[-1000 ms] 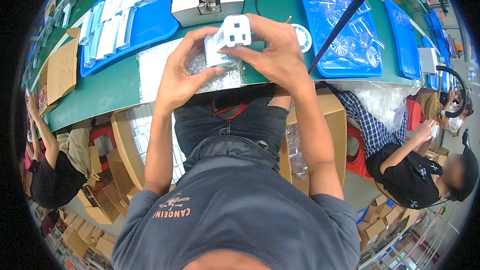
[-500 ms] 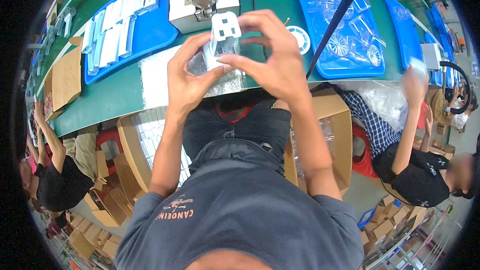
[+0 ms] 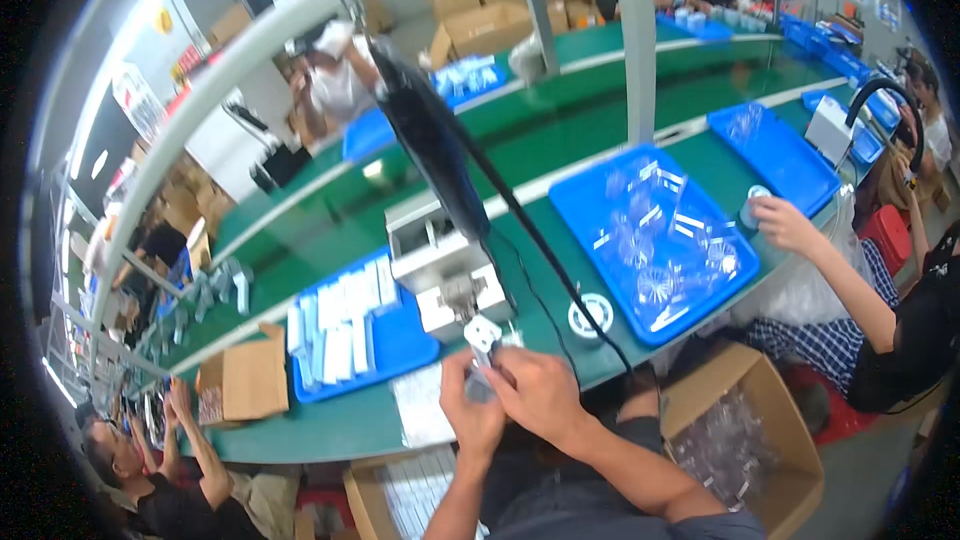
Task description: Inspecting handheld fans and organizing them into trays and boxes on a factory assembly line.
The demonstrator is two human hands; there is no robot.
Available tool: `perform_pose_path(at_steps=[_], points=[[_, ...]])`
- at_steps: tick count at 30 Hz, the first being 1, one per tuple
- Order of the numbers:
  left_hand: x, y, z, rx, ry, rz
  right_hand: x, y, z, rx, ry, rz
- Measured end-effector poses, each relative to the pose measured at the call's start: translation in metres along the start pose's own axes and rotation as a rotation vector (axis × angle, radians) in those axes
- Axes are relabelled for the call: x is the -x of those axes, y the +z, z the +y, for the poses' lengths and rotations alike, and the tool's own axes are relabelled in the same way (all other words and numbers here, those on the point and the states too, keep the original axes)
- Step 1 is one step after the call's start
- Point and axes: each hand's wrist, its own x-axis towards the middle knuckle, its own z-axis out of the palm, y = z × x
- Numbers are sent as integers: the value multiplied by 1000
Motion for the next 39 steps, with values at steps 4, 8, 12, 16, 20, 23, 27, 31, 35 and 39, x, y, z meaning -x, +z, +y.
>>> perform_pose_path(at_steps=[4,8,12,16,20,23,27,31,35,39], points=[[1,-11,-5,375,-264,-16,5,-14,15,-496,204,-125],[2,-30,-4,998,-402,-268,8,-23,34,-963,483,-255],[-4,-50,4,872,-340,-586,10,-43,32,-937,528,-417],[-10,-60,13,464,-50,-763,13,-88,21,-941,586,-352],[-9,-53,37,481,-107,-805,4,-124,6,-138,326,-623],[-15,-61,47,531,-187,-758,-33,-148,5,-192,130,-781],[-63,-107,3,222,-62,-287,-127,-204,31,-33,64,-1311],[-113,-150,-47,-328,-129,-148,-246,-224,86,-28,495,-1281],[-143,-183,-78,-753,22,-17,-373,-165,147,7,484,-899],[-161,-217,-115,-1164,-249,70,-446,-54,227,-101,476,-386]])
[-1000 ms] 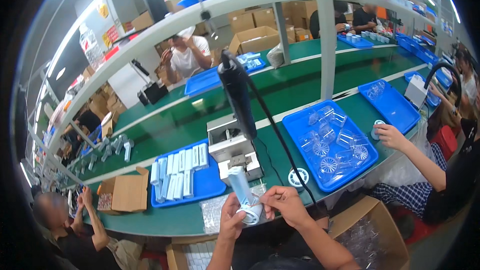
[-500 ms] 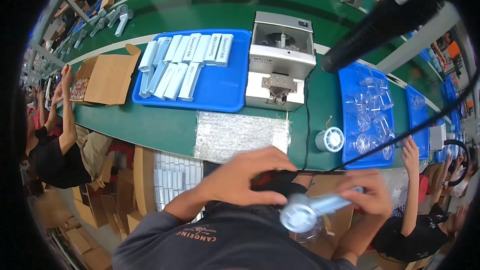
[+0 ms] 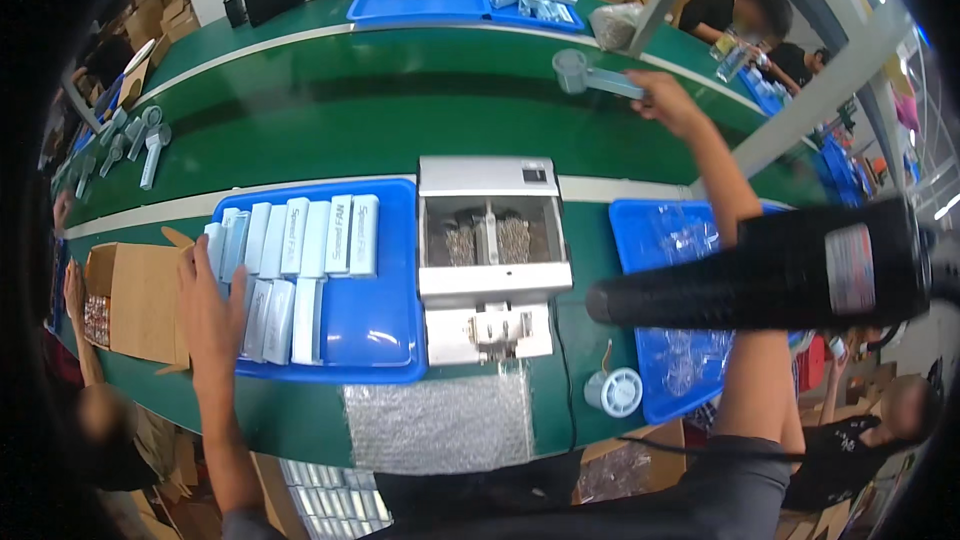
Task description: Inspecting handheld fans and organizing them into trays and boxes on a factory assembly line.
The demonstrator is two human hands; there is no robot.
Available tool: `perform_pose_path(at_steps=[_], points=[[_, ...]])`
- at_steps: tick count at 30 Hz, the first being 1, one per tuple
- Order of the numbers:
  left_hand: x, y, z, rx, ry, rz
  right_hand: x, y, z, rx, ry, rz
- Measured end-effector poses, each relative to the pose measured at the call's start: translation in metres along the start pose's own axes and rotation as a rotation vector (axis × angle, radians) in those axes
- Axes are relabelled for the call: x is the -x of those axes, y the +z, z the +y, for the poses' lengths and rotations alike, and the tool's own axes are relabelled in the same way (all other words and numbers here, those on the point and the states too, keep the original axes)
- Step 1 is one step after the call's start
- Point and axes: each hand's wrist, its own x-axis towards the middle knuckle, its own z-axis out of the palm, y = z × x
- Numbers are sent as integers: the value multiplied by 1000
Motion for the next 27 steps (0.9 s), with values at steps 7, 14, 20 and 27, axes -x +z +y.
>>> perform_pose_path(at_steps=[7,14,20,27], points=[[-7,40,-54,76,35,71,-110,65,65,-433,-49,61],[-1,5,-43,442,-10,116,-10,9,13,313,-120,117],[38,-44,-9,1619,-303,-306,244,-41,-54,397,-567,294],[103,-35,35,2014,-330,-490,460,46,-29,93,-614,-508]])
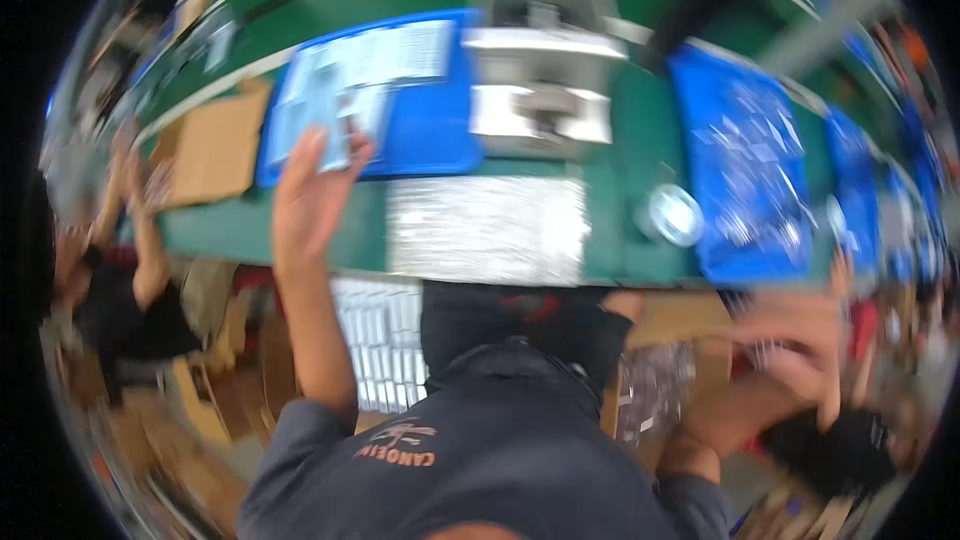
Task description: Inspecting handheld fans and organizing them into trays and boxes on a factory assembly line.
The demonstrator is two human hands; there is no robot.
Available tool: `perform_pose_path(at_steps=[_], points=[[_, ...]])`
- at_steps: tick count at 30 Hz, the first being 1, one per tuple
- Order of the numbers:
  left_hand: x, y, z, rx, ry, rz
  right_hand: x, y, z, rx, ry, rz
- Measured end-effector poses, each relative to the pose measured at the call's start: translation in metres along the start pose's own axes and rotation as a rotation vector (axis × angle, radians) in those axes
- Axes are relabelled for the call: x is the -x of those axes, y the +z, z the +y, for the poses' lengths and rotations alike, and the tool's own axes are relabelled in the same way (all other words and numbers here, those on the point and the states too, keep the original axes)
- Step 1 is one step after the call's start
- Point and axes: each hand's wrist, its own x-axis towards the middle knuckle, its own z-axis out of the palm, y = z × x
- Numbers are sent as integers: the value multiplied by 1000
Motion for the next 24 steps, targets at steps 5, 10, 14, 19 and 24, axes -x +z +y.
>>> perform_pose_path(at_steps=[5,10,14,19,24], points=[[36,51,-44,-290,-5,59,-9,114,30,174,400,451],[57,69,-84,-274,-135,-146,-17,151,67,593,407,946],[64,76,-103,-249,-124,-215,-35,136,83,756,554,912],[80,101,-114,-9,-123,-270,-21,94,120,812,406,613],[85,95,-112,-116,-49,-167,-33,83,134,749,250,419]])
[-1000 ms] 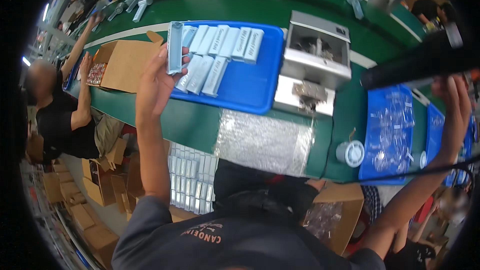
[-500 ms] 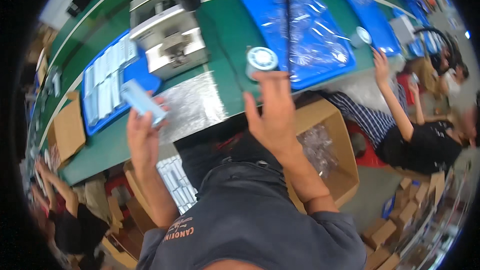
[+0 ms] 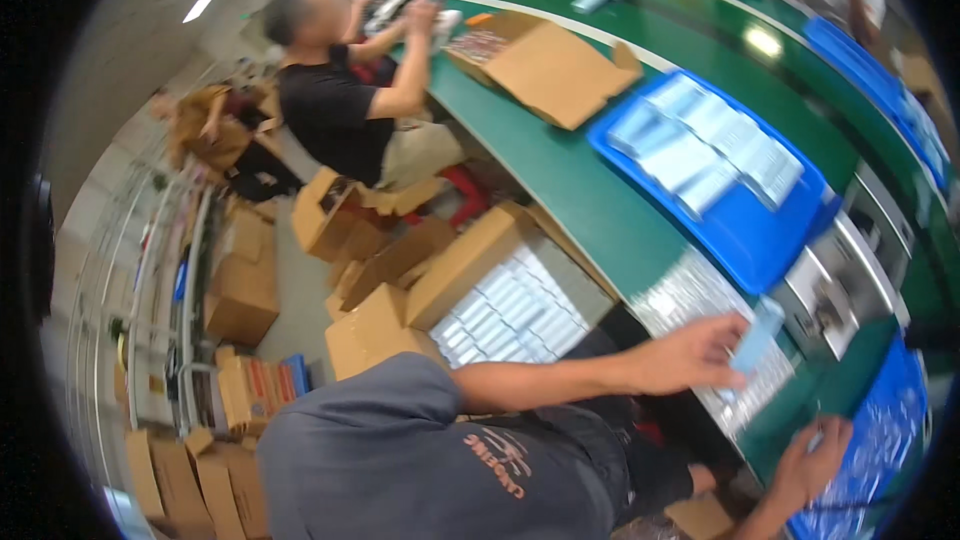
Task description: Inspecting handheld fans and organizing them into trays and boxes on a factory assembly line.
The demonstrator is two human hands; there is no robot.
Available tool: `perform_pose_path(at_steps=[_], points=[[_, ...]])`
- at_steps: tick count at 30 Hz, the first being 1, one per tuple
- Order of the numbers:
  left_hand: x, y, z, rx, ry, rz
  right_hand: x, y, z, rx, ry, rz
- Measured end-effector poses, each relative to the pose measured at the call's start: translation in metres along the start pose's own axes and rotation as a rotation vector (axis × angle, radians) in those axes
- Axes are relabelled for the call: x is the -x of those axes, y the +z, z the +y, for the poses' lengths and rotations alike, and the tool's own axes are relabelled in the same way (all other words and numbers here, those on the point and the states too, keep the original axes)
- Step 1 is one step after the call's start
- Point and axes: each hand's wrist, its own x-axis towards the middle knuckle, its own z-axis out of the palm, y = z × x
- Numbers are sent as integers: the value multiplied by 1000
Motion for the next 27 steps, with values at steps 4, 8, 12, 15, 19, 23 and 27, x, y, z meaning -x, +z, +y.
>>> perform_pose_path(at_steps=[4,8,12,15,19,23,27], points=[[-11,-9,2,71,-46,99,-8,-6,-28,-237,137,149],[-31,3,11,318,13,165,-1,2,-73,-523,96,245],[-44,16,19,311,-22,189,-6,34,-114,-607,-77,246],[-48,20,21,218,38,201,-12,49,-125,-651,-54,337],[-45,20,15,-107,219,188,-10,57,-123,-632,-103,384],[-41,22,8,-269,292,112,-3,66,-124,-902,22,351],[-36,31,-6,-597,378,39,2,61,-113,-1292,-34,379]])
